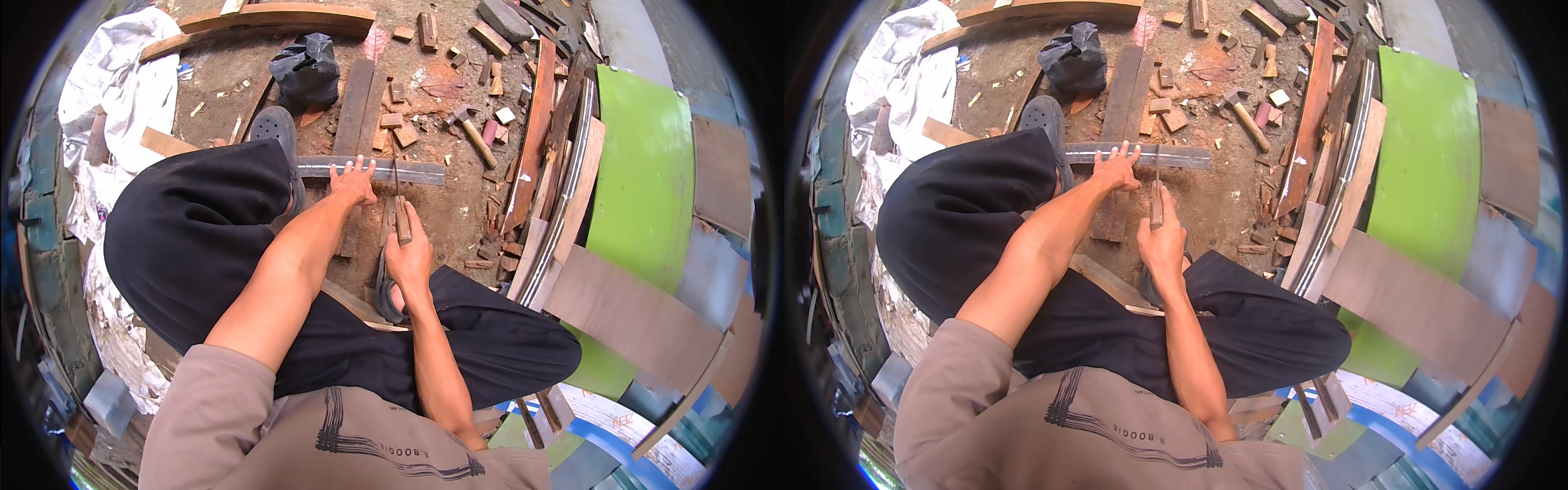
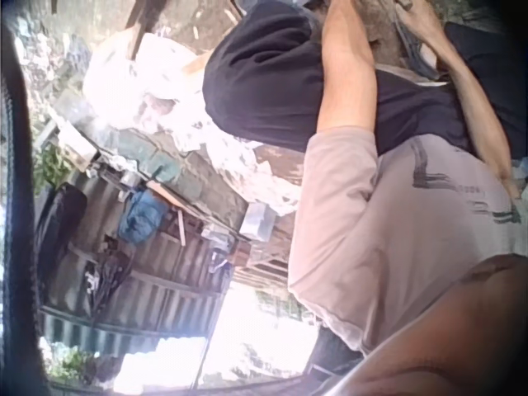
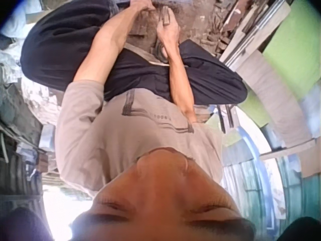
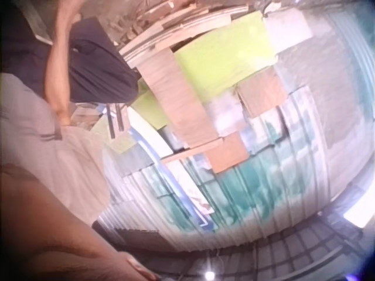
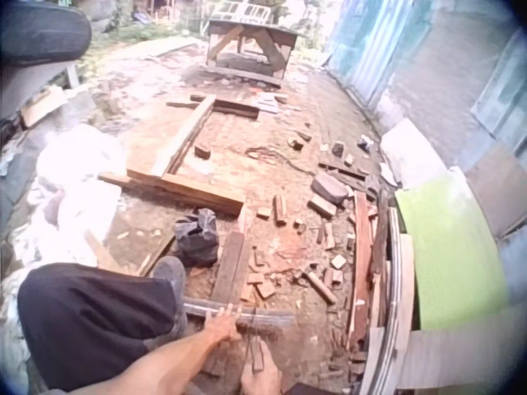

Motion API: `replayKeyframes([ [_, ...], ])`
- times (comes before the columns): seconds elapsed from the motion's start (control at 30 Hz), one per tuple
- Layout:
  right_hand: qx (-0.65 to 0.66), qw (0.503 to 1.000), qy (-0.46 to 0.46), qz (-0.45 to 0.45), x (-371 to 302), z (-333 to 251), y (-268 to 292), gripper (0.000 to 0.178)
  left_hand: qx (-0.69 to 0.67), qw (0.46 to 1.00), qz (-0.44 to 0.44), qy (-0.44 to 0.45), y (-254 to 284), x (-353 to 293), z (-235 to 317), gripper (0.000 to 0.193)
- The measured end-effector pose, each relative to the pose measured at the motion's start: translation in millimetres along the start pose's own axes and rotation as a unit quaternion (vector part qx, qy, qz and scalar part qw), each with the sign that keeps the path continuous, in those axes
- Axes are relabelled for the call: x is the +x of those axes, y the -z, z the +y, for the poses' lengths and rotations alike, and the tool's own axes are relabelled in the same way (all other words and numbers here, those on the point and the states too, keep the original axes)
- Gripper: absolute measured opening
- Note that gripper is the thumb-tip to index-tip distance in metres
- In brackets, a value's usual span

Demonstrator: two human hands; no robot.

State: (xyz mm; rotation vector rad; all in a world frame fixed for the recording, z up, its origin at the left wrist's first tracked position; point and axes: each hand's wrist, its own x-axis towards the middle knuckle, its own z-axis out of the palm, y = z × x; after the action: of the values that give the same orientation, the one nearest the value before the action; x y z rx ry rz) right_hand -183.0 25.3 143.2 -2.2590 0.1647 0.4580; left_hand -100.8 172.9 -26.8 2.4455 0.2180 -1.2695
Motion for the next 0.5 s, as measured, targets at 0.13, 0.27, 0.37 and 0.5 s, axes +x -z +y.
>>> replayKeyframes([
  [0.13,0.027,0.999,-0.002,-0.022,-44,-14,23,0.056,0.014,1.000,-0.008,0.000,5,-8,-1,0.099],
  [0.27,0.019,1.000,0.016,-0.013,-52,-8,21,0.056,0.019,1.000,-0.006,0.012,3,-8,0,0.098],
  [0.37,0.044,0.998,-0.037,-0.021,7,-10,3,0.057,0.020,1.000,-0.002,-0.004,2,-3,5,0.099],
  [0.5,0.008,0.999,0.001,-0.043,-43,-17,27,0.059,0.024,0.999,-0.022,0.006,1,-12,2,0.098],
])
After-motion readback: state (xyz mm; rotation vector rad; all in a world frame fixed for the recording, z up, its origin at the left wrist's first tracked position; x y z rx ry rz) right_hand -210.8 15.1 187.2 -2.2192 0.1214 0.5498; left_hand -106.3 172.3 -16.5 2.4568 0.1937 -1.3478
